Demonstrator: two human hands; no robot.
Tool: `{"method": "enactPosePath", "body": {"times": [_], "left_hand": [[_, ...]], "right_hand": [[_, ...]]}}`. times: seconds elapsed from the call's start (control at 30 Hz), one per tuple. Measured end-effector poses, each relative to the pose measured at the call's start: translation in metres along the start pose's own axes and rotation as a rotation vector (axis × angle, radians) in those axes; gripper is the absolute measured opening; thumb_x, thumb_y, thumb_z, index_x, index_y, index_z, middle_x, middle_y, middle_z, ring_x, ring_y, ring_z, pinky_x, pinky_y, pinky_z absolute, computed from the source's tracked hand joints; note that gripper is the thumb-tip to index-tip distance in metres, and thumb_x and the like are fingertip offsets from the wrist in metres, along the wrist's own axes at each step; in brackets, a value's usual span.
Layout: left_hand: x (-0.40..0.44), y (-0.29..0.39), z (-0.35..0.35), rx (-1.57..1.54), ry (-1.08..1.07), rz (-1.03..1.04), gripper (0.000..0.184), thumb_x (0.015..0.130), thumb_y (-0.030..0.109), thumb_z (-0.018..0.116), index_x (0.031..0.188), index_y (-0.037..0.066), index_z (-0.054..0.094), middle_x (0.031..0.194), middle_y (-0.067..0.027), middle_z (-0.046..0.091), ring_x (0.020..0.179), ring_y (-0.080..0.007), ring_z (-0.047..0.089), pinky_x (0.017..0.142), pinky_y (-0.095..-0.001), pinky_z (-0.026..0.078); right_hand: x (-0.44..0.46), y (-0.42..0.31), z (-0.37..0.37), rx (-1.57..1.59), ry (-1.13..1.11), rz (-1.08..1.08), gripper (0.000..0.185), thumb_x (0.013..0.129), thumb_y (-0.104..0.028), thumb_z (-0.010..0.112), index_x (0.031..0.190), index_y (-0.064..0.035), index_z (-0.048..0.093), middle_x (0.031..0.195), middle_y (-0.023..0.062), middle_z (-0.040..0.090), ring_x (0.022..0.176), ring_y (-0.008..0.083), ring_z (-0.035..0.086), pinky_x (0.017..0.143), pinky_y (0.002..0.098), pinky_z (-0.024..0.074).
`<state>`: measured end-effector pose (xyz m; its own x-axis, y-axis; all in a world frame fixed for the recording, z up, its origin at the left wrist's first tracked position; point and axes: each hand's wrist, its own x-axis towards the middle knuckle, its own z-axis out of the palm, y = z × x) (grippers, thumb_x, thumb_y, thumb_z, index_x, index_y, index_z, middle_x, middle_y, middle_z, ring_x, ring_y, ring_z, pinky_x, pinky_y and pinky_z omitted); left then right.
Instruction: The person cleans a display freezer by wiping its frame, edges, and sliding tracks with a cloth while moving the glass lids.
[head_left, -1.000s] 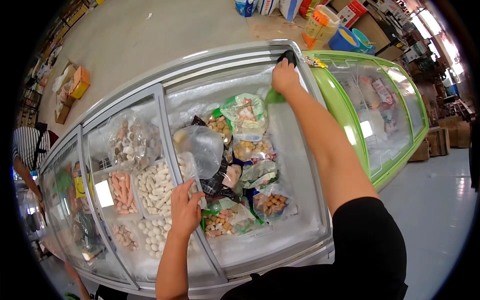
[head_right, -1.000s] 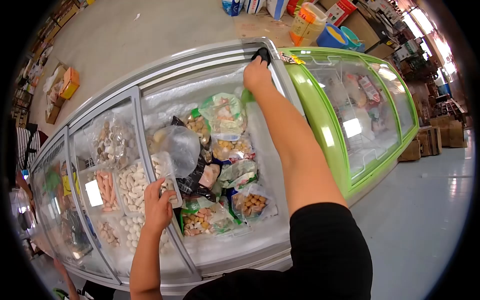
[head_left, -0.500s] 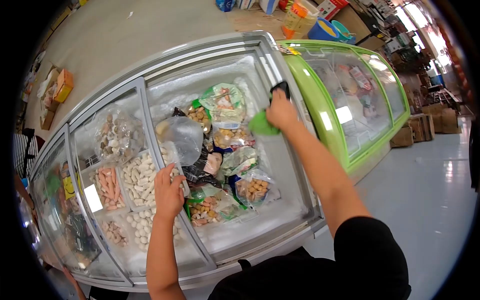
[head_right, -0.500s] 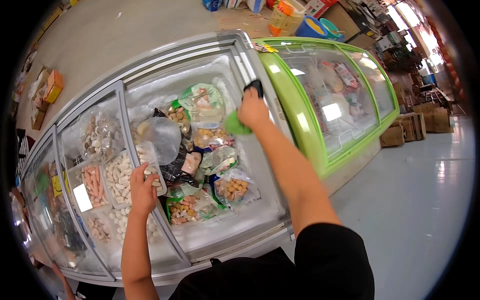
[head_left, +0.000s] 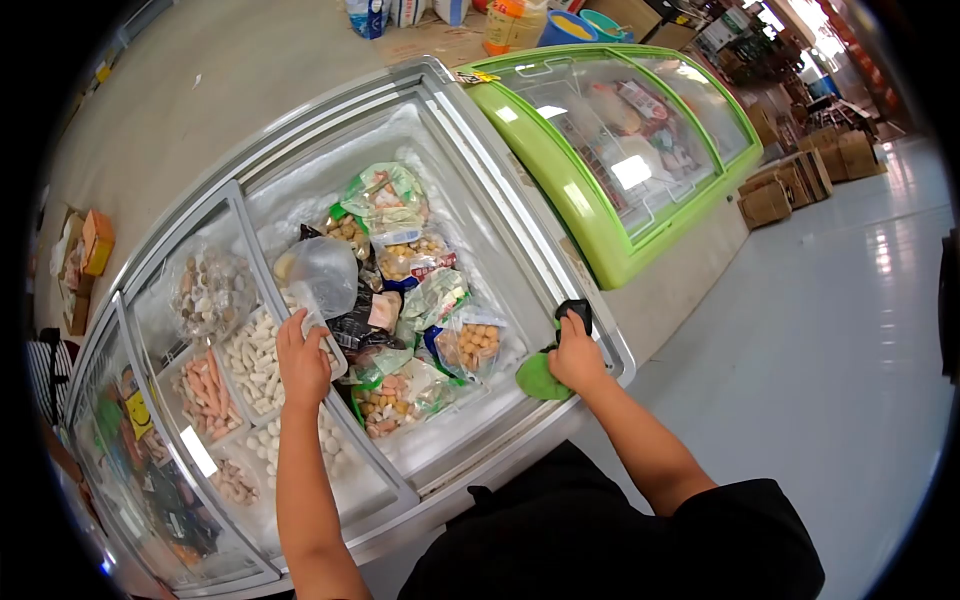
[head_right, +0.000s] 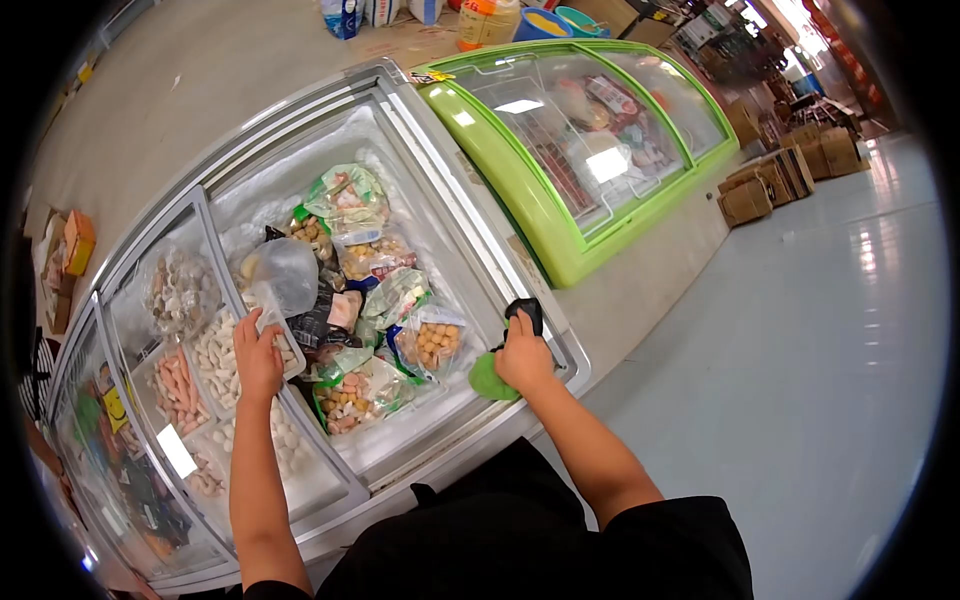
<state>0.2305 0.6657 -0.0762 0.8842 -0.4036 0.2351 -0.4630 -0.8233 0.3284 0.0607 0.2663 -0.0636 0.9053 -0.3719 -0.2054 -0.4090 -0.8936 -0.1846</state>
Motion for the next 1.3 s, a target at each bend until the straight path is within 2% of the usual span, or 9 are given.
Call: {"method": "enactPosePath", "body": {"times": [0.27, 0.5, 0.6, 0.67, 0.8, 0.93, 1.0, 1.1, 1.3], "left_hand": [[-0.001, -0.003, 0.003, -0.038, 0.023, 0.003, 0.034, 0.064, -0.009, 0.056, 0.094, 0.006, 0.06, 0.128, -0.0166, 0.047, 0.12, -0.038, 0.041, 0.102, -0.0462, 0.033], [-0.003, -0.005, 0.007, -0.036, 0.059, 0.019, 0.034, 0.065, -0.011, 0.056, 0.094, 0.007, 0.06, 0.127, -0.0153, 0.047, 0.12, -0.0372, 0.042, 0.101, -0.0459, 0.035], [-0.002, -0.002, 0.005, 0.051, 0.017, 0.051, 0.037, 0.064, -0.01, 0.053, 0.097, 0.006, 0.061, 0.126, -0.0184, 0.049, 0.119, -0.0388, 0.044, 0.101, -0.0463, 0.034], [-0.003, 0.014, 0.005, 0.064, 0.014, 0.035, 0.037, 0.065, -0.01, 0.056, 0.098, 0.005, 0.061, 0.126, -0.0184, 0.048, 0.118, -0.0397, 0.044, 0.1, -0.0468, 0.035], [-0.024, 0.083, 0.01, -0.111, -0.034, 0.035, 0.034, 0.07, -0.006, 0.058, 0.102, 0.005, 0.06, 0.125, -0.0195, 0.048, 0.115, -0.0403, 0.044, 0.099, -0.0459, 0.035], [-0.052, 0.167, 0.011, -0.358, -0.13, -0.006, 0.03, 0.075, -0.004, 0.056, 0.103, 0.006, 0.06, 0.124, -0.0189, 0.048, 0.115, -0.0381, 0.045, 0.099, -0.0437, 0.035], [-0.066, 0.201, 0.01, -0.47, -0.204, -0.095, 0.03, 0.076, -0.003, 0.057, 0.104, 0.006, 0.06, 0.125, -0.019, 0.048, 0.114, -0.0377, 0.045, 0.099, -0.0433, 0.036], [-0.083, 0.234, 0.006, -0.552, -0.219, -0.125, 0.027, 0.077, -0.002, 0.056, 0.104, 0.006, 0.059, 0.118, -0.0165, 0.053, 0.111, -0.0349, 0.05, 0.095, -0.0397, 0.04], [-0.106, 0.264, -0.007, -0.5, -0.19, -0.215, 0.026, 0.078, -0.002, 0.056, 0.103, 0.005, 0.059, 0.116, -0.0155, 0.055, 0.109, -0.0349, 0.051, 0.094, -0.0396, 0.041]], "right_hand": [[-0.031, 0.008, -0.03, -0.161, -0.394, 0.279, 0.044, 0.075, -0.017, 0.054, 0.11, 0.0093, 0.053, 0.12, 0.0277, 0.053, 0.09, 0.0406, 0.064, 0.081, 0.046, 0.0522], [-0.033, 0.009, -0.05, -0.174, -0.508, 0.125, 0.04, 0.075, -0.02, 0.051, 0.1, 0.0088, 0.064, 0.107, 0.0288, 0.061, 0.097, 0.0384, 0.063, 0.084, 0.0423, 0.0515], [-0.027, 0.015, -0.055, -0.193, -0.775, -0.046, 0.039, 0.077, -0.02, 0.05, 0.103, 0.0049, 0.065, 0.102, 0.0216, 0.065, 0.093, 0.0311, 0.065, 0.083, 0.0378, 0.0511], [-0.029, 0.042, -0.056, 0.565, -0.995, -0.162, 0.037, 0.078, -0.019, 0.05, 0.106, -0.0006, 0.065, 0.096, 0.0111, 0.067, 0.086, 0.021, 0.062, 0.08, 0.0327, 0.0494], [-0.043, 0.129, -0.09, 0.951, -0.949, -0.103, 0.037, 0.076, -0.012, 0.051, 0.109, -0.0015, 0.062, 0.096, 0.0046, 0.064, 0.088, 0.0149, 0.058, 0.078, 0.0296, 0.0482], [-0.068, 0.248, -0.101, 1.099, -0.671, 0.607, 0.035, 0.077, -0.01, 0.056, 0.109, 0.0035, 0.059, 0.104, 0.0119, 0.065, 0.093, 0.0214, 0.064, 0.084, 0.0353, 0.0503], [-0.077, 0.296, -0.075, -0.283, -0.429, 0.401, 0.031, 0.078, -0.01, 0.056, 0.106, 0.0019, 0.058, 0.102, 0.0207, 0.065, 0.095, 0.0325, 0.064, 0.083, 0.0397, 0.05], [-0.082, 0.307, -0.081, 0.05, -0.081, 0.311, 0.027, 0.079, -0.01, 0.053, 0.105, 0.0004, 0.056, 0.098, 0.0265, 0.062, 0.099, 0.0399, 0.06, 0.082, 0.0433, 0.0486], [-0.051, 0.205, -0.145, 0.491, -0.013, 0.099, 0.022, 0.082, -0.013, 0.057, 0.1, -0.0023, 0.054, 0.09, 0.0172, 0.059, 0.084, 0.0297, 0.058, 0.08, 0.0352, 0.046]]}}
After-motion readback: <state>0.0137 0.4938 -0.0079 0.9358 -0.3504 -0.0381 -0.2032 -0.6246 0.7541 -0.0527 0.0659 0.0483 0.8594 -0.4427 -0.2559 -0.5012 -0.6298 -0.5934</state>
